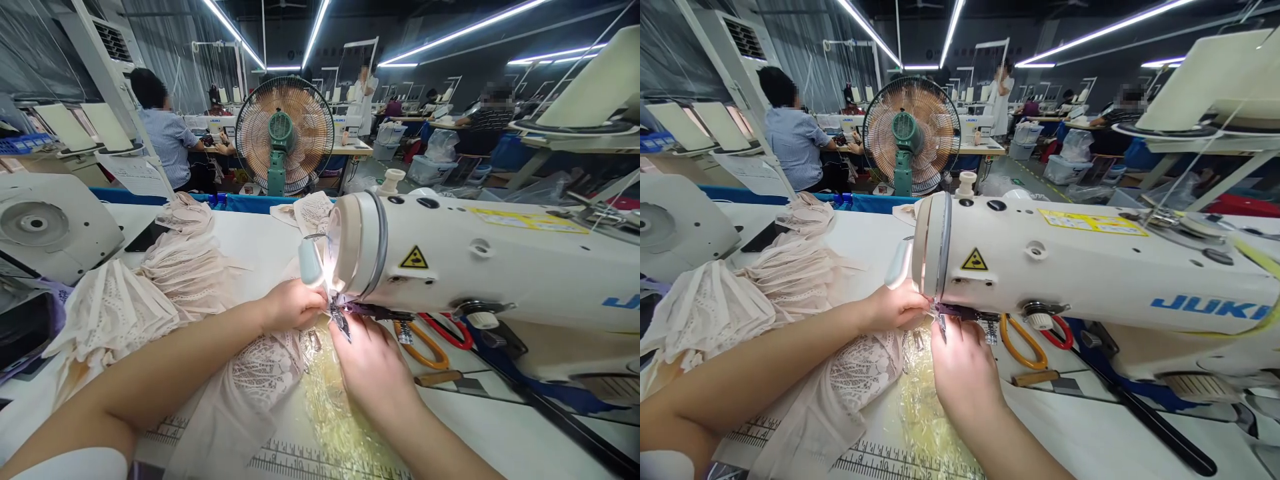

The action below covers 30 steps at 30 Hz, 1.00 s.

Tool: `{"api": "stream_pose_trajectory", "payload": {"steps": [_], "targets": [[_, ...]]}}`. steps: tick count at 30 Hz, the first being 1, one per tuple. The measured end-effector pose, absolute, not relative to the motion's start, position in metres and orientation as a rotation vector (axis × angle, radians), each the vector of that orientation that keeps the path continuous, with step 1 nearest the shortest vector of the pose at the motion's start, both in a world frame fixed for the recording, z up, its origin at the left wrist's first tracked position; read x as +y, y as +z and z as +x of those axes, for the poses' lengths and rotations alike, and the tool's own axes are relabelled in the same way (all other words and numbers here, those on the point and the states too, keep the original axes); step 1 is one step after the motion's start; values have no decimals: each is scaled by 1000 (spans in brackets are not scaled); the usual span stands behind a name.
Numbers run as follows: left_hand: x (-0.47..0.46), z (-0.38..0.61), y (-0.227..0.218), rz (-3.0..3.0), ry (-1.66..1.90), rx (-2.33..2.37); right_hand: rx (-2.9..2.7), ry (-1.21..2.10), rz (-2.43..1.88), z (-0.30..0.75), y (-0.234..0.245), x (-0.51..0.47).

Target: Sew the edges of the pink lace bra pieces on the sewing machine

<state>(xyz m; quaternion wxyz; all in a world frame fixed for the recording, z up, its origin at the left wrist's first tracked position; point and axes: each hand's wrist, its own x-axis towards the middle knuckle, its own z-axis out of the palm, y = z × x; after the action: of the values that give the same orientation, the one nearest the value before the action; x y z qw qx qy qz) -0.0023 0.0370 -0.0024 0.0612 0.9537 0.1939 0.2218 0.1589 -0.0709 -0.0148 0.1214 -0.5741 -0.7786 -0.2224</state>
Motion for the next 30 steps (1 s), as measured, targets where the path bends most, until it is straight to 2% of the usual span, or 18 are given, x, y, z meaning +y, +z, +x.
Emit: {"api": "stream_pose_trajectory", "payload": {"steps": [7, 15, 23, 30], "targets": [[35, -4, -19, 3058, 482, 382, -2384, -576, -1728, 174, -24, -81], [22, -2, -11, 3040, 287, 577, -2374, -545, -1767, 170, -18, -84], [20, -3, -17, 3162, 379, 304, -2240, -630, -1574, 168, -21, -88], [18, -5, -18, 3147, 377, 318, -2403, -572, -1692, 178, -26, -83]]}}
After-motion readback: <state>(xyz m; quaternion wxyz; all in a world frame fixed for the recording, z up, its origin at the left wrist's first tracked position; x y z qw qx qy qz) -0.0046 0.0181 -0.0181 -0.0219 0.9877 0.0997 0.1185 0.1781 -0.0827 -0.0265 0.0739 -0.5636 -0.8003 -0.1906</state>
